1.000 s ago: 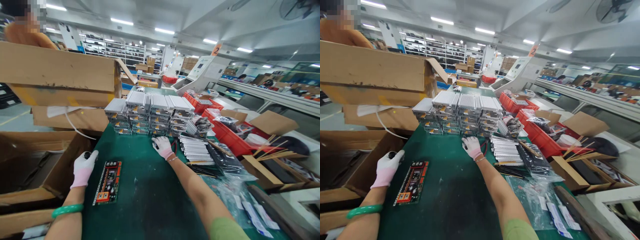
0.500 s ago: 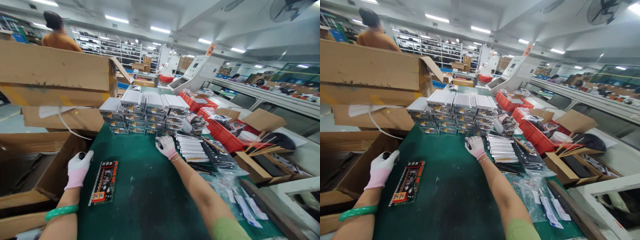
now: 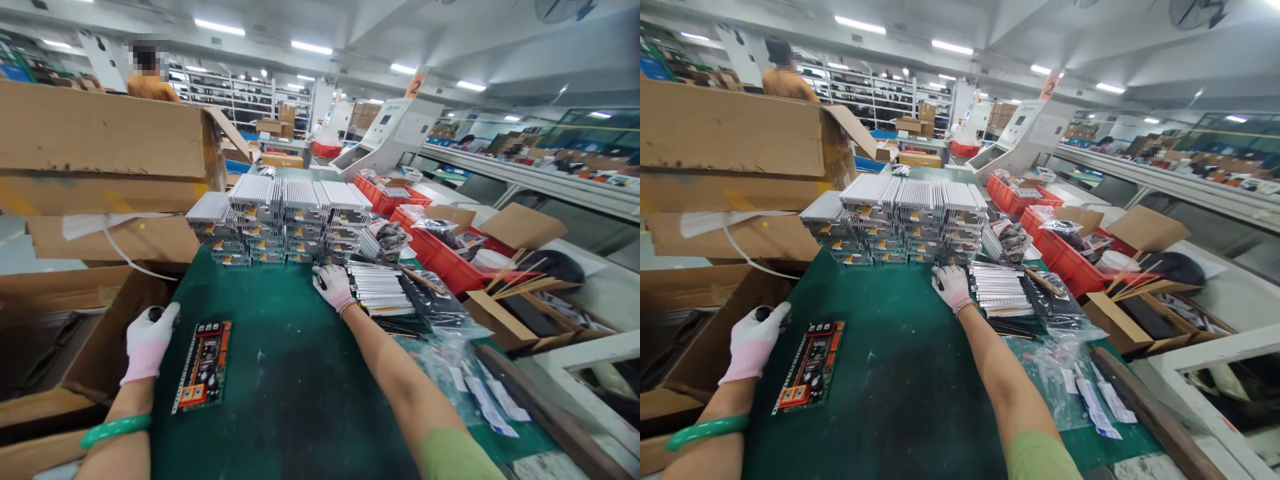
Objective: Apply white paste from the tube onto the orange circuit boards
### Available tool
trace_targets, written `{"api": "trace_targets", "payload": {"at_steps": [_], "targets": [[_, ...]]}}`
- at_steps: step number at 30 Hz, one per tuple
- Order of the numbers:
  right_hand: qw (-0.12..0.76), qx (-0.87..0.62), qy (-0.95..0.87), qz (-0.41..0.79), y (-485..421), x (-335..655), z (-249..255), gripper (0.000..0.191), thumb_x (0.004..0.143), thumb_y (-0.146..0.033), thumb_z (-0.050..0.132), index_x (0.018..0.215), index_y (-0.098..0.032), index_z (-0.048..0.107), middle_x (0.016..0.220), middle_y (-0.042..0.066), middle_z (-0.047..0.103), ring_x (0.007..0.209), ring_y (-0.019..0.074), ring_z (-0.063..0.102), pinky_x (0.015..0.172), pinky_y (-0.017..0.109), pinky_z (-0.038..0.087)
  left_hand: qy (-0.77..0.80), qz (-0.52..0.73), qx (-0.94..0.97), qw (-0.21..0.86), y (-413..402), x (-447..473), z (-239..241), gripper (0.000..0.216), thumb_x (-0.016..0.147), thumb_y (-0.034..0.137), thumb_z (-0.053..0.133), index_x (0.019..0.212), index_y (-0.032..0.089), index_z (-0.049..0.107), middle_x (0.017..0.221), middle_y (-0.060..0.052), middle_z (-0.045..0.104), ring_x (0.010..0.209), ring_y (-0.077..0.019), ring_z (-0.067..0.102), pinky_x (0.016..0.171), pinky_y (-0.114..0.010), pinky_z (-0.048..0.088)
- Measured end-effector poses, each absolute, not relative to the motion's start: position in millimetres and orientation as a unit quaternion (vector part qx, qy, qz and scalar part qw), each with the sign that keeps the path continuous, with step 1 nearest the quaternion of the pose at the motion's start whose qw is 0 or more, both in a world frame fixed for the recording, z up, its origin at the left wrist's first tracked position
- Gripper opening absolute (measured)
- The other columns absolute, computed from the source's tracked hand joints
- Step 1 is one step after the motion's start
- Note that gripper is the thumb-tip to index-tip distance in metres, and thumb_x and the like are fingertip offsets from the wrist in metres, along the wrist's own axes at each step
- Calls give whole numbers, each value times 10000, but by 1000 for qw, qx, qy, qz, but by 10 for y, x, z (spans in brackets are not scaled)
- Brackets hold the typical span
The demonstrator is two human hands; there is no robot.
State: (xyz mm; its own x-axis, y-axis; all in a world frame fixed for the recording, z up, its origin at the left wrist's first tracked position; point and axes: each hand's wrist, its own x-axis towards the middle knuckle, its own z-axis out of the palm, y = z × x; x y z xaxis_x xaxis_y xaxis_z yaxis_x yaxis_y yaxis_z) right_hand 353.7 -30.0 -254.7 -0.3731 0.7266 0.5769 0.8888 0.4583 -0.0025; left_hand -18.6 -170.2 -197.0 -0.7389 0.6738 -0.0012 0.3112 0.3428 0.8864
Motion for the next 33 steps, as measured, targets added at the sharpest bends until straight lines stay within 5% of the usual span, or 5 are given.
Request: {"api": "trace_targets", "payload": {"at_steps": [19, 33], "targets": [[302, -398, -854, -145, -451, 3300, -2308, 332, 923, -346, 446, 1169, -199, 613, 1025, 79, 679, 980, 226, 545, 946, 380, 306, 785, 497, 317, 191, -1666, -237, -2042, 316, 632, 454, 668, 690, 145, 632, 572, -18, 611, 607, -191, 562, 603, -295, 433], [329, -406, -836, -168, -331, 3244, -2315, 271, 915, -310, 496, 1123, -197, 628, 991, 72, 707, 918, 223, 582, 877, 377, 353, 785, 497, 317, 189, -1669, -249, -2058, 359, 596, 510, 643, 670, 159, 620, 570, -8, 598, 587, -171, 546, 584, -280, 416]]}}
